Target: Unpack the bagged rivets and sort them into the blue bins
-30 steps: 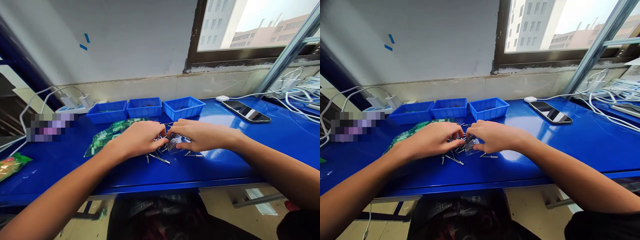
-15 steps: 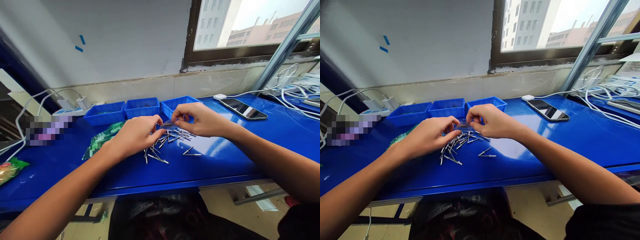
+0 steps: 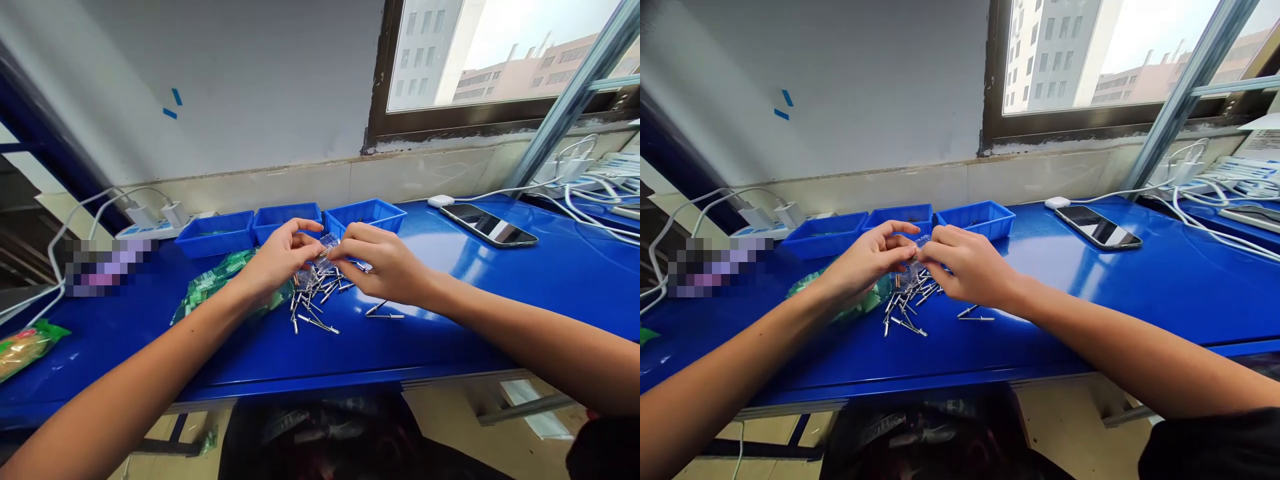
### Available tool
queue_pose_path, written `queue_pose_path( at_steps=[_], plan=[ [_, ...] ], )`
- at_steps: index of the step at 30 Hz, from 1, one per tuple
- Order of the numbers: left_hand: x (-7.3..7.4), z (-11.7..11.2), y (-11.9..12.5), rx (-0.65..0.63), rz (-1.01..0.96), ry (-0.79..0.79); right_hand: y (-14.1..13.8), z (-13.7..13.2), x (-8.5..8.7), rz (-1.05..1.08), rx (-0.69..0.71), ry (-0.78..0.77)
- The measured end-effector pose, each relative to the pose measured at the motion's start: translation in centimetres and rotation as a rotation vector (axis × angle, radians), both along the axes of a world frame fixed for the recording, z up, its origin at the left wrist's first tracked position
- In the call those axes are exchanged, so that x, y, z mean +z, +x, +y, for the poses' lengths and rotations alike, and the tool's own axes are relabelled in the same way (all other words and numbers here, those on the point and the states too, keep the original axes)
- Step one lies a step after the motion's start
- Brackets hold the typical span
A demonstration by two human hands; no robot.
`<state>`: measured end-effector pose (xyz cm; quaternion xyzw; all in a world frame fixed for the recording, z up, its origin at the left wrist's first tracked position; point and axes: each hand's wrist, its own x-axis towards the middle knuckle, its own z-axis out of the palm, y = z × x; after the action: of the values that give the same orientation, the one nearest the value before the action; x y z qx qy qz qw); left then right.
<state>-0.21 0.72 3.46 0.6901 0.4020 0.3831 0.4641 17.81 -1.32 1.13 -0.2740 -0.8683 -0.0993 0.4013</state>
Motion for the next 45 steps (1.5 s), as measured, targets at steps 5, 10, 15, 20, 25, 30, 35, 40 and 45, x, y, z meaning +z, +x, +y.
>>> queue_pose_path(
  at_steps=[5, 10, 15, 20, 25, 30, 35, 40, 45],
  plan=[
    [-0.4, 0.2, 0.3, 0.086, 0.005, 0.221, -0.5, -0.4, 0.3, 0.068, -0.167, -0.171],
    [-0.4, -1.1, 0.0, 0.075, 0.268, 0.827, -0.8, -0.9, 0.8, 0.357, -0.102, -0.619],
    [-0.3, -1.6, -0.3, 0.047, 0.355, 1.096, -1.1, -1.0, 0.6, 0.619, 0.255, -0.966],
    [0.3, -1.6, -0.7, -0.008, 0.383, 1.175, -1.4, -0.8, 0.5, 0.824, 0.368, -1.153],
    [0.2, -1.9, -0.7, -0.168, 0.528, 1.124, -1.4, -0.3, 0.2, 0.754, 0.247, -1.045],
    [0.4, -1.9, -0.7, -0.210, 0.738, 0.945, -1.3, 0.1, 0.0, 0.745, 0.105, -0.835],
    [0.5, -1.5, -0.8, -0.176, 0.603, 0.677, -1.2, -0.3, 0.0, 0.585, 0.032, -0.511],
    [1.0, -1.4, -0.8, -0.133, 0.298, 0.253, -0.9, -0.7, -0.1, 0.385, 0.068, -0.046],
    [1.6, -1.4, -0.6, -0.042, 0.163, 0.201, -0.7, -0.7, -0.1, 0.331, -0.019, 0.066]
  ],
)
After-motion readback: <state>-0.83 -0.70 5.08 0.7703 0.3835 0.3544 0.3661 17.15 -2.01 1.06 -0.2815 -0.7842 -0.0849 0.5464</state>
